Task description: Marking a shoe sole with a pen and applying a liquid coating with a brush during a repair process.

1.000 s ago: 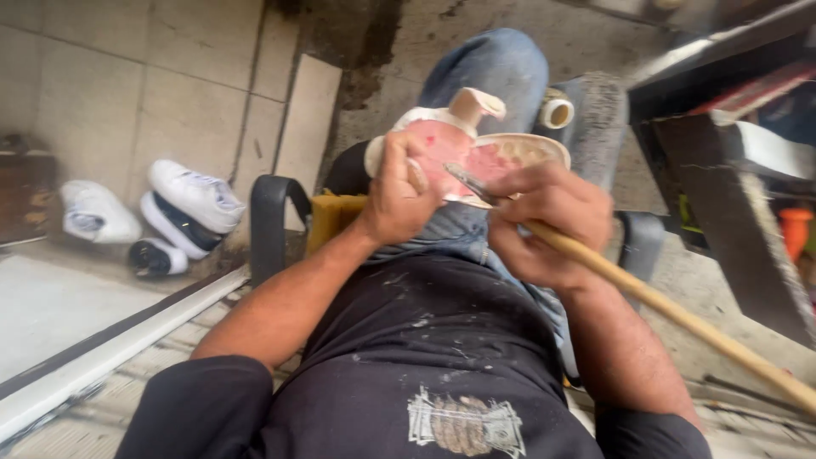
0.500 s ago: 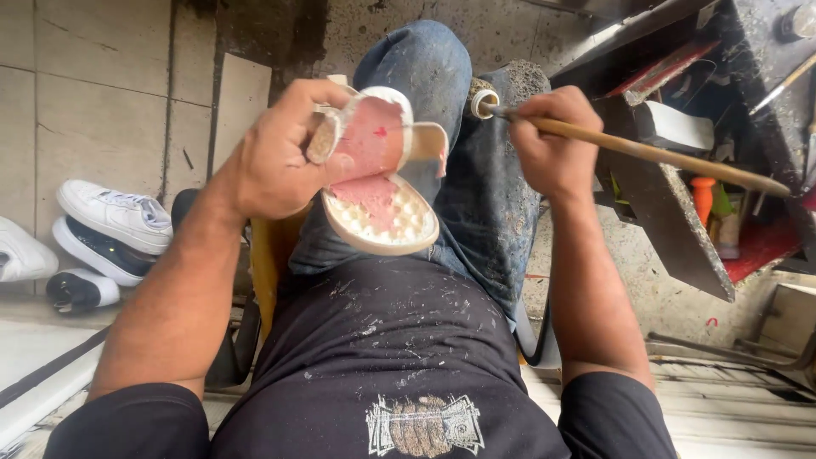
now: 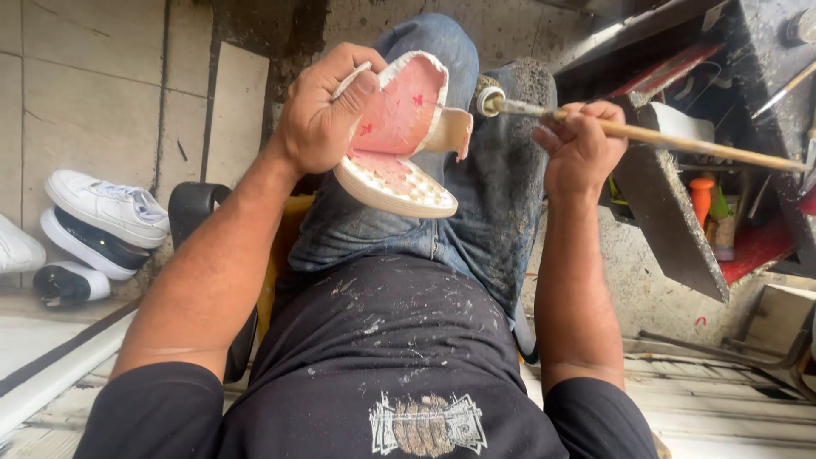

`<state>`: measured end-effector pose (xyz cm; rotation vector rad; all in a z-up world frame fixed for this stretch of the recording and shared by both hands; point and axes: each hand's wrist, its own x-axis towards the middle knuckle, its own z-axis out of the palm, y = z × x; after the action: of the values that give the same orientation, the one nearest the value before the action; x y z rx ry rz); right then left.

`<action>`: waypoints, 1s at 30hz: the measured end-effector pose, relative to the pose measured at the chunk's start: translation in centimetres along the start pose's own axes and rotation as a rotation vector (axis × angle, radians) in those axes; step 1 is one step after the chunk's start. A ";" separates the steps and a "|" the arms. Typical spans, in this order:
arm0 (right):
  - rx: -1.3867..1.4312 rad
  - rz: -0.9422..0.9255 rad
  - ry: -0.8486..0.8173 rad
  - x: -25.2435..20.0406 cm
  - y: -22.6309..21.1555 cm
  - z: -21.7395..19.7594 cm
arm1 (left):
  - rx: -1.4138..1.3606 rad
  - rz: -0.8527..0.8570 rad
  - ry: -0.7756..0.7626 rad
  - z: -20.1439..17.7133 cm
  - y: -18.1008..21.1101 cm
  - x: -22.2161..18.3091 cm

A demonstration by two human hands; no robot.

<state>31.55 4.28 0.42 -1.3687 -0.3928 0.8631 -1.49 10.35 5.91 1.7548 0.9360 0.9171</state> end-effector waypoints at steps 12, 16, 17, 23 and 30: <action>0.342 -0.363 -0.978 1.4 -6.2 -6.8 | -0.095 0.092 0.044 0.5 -0.2 0.7; 0.139 -0.616 -0.866 -4.8 -8.5 0.9 | -0.050 0.022 0.068 1.1 0.1 0.2; 0.058 -0.713 -0.817 -6.5 -8.7 3.3 | -0.038 0.010 0.066 1.0 0.1 0.1; -0.104 -0.783 -0.717 -7.8 -4.9 7.4 | -0.041 -0.018 0.040 0.7 0.2 0.0; -0.309 -1.021 -0.595 -8.1 -4.2 7.7 | 0.016 0.070 -0.009 1.6 0.0 -0.6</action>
<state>22.20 3.76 7.86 -0.9397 -1.5731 0.3155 -0.31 9.23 5.36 1.8140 0.8831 0.9478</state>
